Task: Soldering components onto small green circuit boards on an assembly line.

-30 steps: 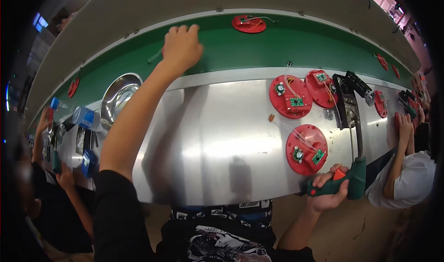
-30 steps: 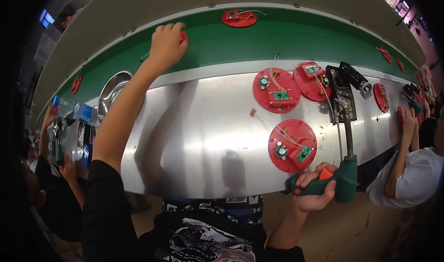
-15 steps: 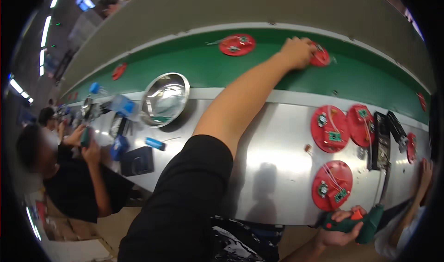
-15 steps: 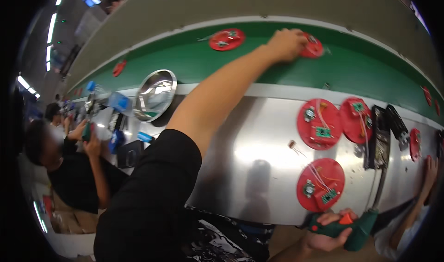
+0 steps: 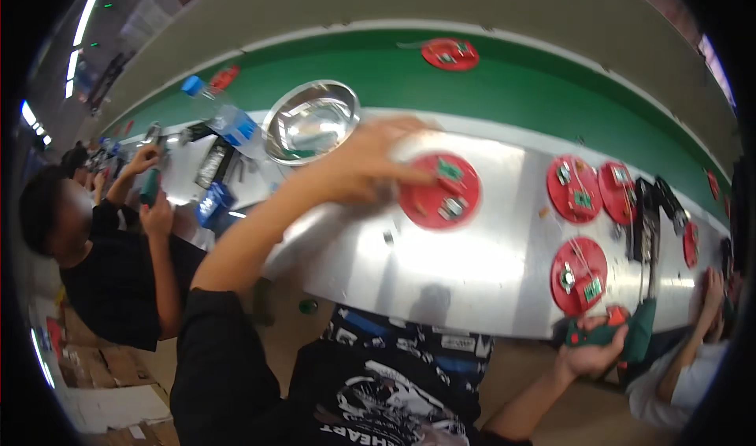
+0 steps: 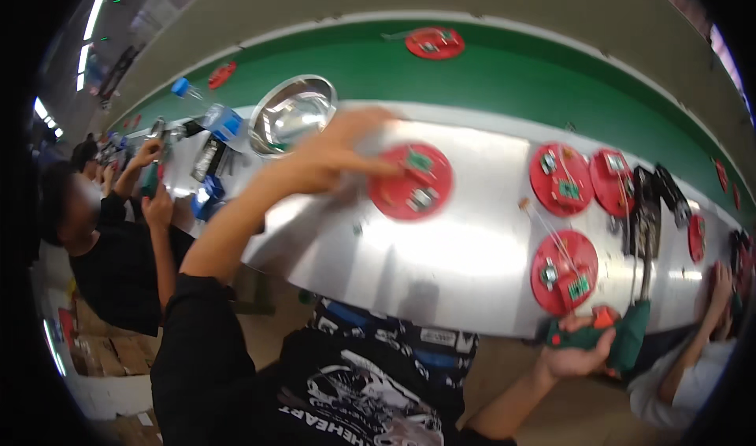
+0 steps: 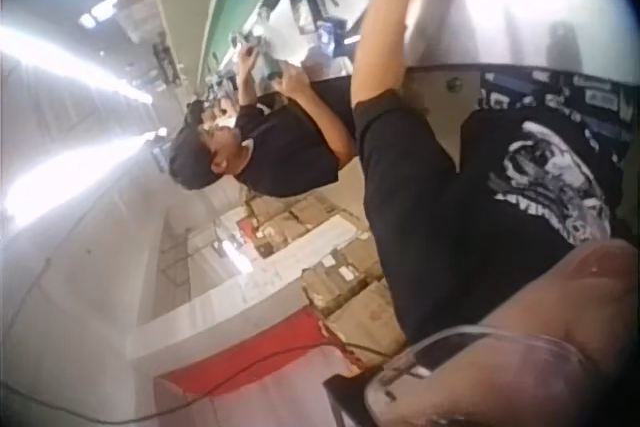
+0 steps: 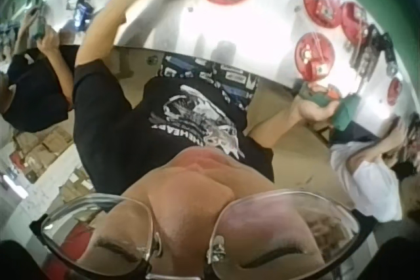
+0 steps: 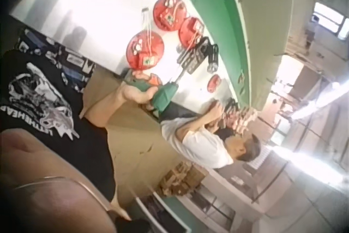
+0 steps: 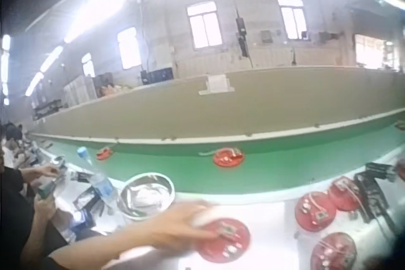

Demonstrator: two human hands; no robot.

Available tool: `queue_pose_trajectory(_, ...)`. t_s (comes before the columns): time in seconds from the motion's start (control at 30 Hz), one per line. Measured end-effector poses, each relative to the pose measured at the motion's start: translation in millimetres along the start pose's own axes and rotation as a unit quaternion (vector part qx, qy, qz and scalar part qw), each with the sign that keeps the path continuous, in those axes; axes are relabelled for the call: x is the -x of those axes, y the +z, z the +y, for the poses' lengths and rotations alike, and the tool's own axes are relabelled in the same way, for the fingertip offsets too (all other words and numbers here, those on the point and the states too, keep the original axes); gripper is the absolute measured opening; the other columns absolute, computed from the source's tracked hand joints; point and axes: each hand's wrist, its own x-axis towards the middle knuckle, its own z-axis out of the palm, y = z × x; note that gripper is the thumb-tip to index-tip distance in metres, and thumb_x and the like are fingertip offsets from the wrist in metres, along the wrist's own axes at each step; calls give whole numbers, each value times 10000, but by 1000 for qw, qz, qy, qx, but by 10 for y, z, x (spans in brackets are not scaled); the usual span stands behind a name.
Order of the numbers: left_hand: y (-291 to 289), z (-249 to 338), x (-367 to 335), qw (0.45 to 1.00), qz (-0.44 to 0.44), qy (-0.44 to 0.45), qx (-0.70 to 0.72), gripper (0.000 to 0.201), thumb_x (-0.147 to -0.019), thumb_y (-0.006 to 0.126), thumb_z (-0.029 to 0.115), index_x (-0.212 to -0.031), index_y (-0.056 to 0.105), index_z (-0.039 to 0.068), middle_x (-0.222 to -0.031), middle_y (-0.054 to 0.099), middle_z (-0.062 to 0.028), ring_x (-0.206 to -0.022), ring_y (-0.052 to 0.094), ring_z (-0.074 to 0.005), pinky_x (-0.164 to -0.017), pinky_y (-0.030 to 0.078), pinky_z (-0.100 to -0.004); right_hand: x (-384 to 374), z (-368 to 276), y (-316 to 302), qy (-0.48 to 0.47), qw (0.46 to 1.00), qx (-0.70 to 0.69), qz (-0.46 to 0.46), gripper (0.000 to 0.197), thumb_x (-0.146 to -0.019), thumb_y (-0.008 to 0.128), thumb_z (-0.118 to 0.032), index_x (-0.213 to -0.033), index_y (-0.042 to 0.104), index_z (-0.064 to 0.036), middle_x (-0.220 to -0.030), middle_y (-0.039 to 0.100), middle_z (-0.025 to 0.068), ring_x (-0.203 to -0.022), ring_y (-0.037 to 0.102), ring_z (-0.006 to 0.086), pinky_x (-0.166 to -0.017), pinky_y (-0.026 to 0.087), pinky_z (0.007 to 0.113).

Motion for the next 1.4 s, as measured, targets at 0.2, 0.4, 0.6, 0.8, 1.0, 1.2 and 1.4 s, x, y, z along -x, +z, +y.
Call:
queue_pose_trajectory(0.2,-102,-68,240,968,202,-150,23,323,-844,632,-17,-1128,741,94,-1228,666,-144,-1150,602,-321,-970,486,-415,-15,-32,97,-31,999,32,7,394,-1033,385,-341,-1102,541,14,-581,516,63,-502,483,155,-498,426,285)
queue_pose_trajectory(0.4,421,18,-52,959,86,-266,45,286,-899,718,228,-1084,712,10,-1053,710,-161,-1006,629,-342,-884,500,-439,-28,0,78,-14,1000,24,14,390,-1032,395,-352,-1078,546,5,-576,517,66,-492,474,158,-510,430,281)
queue_pose_trajectory(0.6,563,76,121,979,89,-160,84,156,-907,685,148,-993,714,21,-1135,717,-169,-1066,639,-372,-905,503,-463,-53,-16,52,4,999,23,35,393,-1027,416,-360,-1071,547,8,-570,496,64,-515,481,169,-531,409,268)
queue_pose_trajectory(0.8,433,416,144,976,31,-200,82,329,-897,701,374,-1042,741,82,-1241,700,-162,-1203,604,-417,-1015,469,-488,-71,-56,77,-11,998,55,36,412,-1030,389,-361,-1067,544,19,-575,499,68,-526,480,173,-541,404,268)
queue_pose_trajectory(1.0,444,439,174,975,139,-167,48,289,-865,709,346,-884,735,58,-829,675,-122,-824,628,-320,-744,501,-450,-20,-16,76,19,999,13,25,427,-1031,397,-382,-1085,548,13,-587,509,67,-528,486,170,-540,427,288)
queue_pose_trajectory(1.2,450,183,335,988,103,-98,54,173,-837,711,145,-989,741,69,-1033,718,-134,-1017,634,-354,-920,498,-455,-29,43,43,11,1000,28,6,414,-1028,424,-398,-1078,574,-16,-591,506,49,-554,498,171,-560,425,290)
queue_pose_trajectory(1.4,357,422,524,980,57,-135,135,234,-841,686,103,-1068,741,115,-1318,620,-131,-1236,545,-344,-1039,436,-454,-49,-52,-19,15,999,32,-11,404,-1030,409,-359,-1082,560,12,-602,526,60,-553,495,167,-556,412,268)
